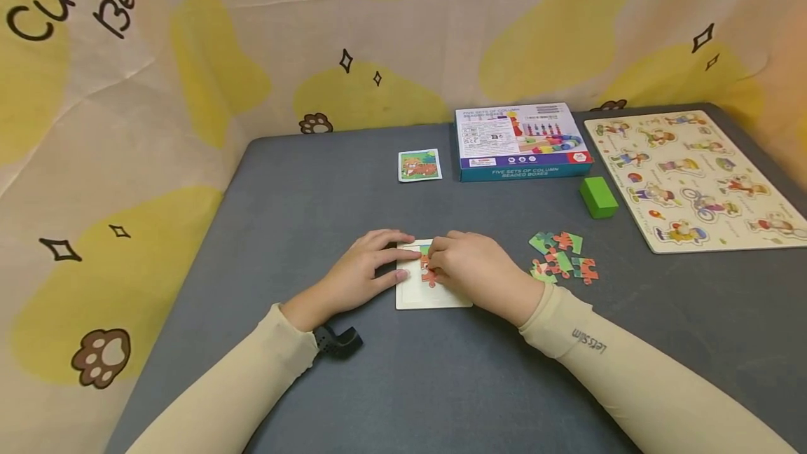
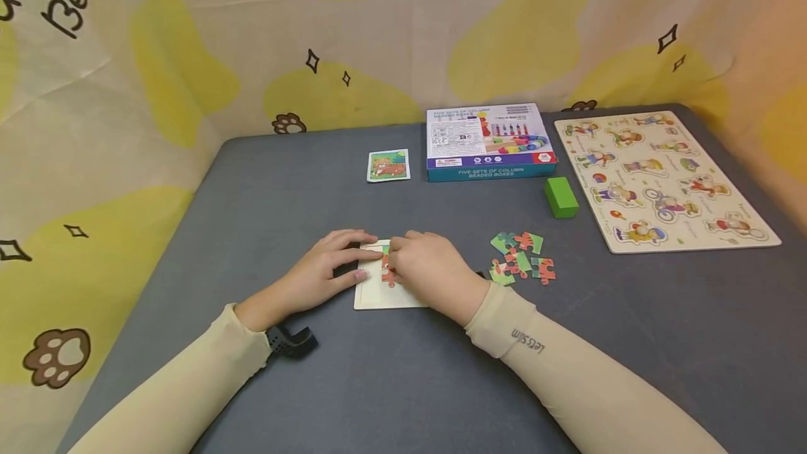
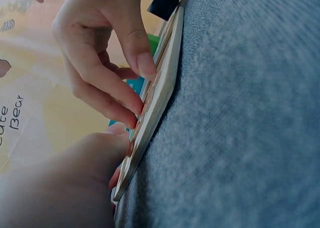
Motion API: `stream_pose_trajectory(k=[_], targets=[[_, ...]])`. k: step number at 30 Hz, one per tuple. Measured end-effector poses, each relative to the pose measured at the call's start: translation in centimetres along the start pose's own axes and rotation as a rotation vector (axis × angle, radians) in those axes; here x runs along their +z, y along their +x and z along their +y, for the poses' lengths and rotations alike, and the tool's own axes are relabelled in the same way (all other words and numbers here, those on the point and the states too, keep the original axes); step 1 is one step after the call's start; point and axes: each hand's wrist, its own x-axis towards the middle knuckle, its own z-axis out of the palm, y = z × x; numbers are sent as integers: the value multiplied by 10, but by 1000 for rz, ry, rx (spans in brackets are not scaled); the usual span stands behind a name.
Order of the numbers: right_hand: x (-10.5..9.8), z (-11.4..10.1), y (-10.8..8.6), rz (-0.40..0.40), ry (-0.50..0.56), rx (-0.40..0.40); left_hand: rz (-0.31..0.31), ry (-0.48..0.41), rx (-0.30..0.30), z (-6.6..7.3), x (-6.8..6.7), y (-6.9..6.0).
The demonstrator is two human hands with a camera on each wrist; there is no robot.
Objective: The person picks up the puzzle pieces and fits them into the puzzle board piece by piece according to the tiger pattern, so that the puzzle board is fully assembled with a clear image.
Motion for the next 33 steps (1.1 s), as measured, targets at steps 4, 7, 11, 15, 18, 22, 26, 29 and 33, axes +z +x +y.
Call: stream_pose_trajectory(k=[4, 7, 11, 15, 18, 22, 26, 29, 33], targets=[[-1, 2, 1, -10, -35, -57, 7, 1, 8, 1, -1, 0], [-5, 7, 3, -44, 33, -78, 7, 2, 5, 1, -1, -1], [-25, 27, 2, -79, 142, -28, 5, 8, 1, -2, 0, -2], [-54, 57, -11, -181, 87, 224, 4, 13, 9, -3, 1, -1], [-68, 78, -23, -339, 55, 425, 3, 16, 9, -3, 1, -1], [-71, 98, -33, -456, 97, 524, -1, 26, 11, -5, 2, 0], [-67, 104, -35, -470, 138, 532, -2, 33, 18, -4, 2, -2], [-66, 104, -34, -474, 166, 519, -3, 35, 16, -4, 1, -2], [-64, 106, -33, -489, 195, 488, -7, 41, 10, -3, 1, -2]])
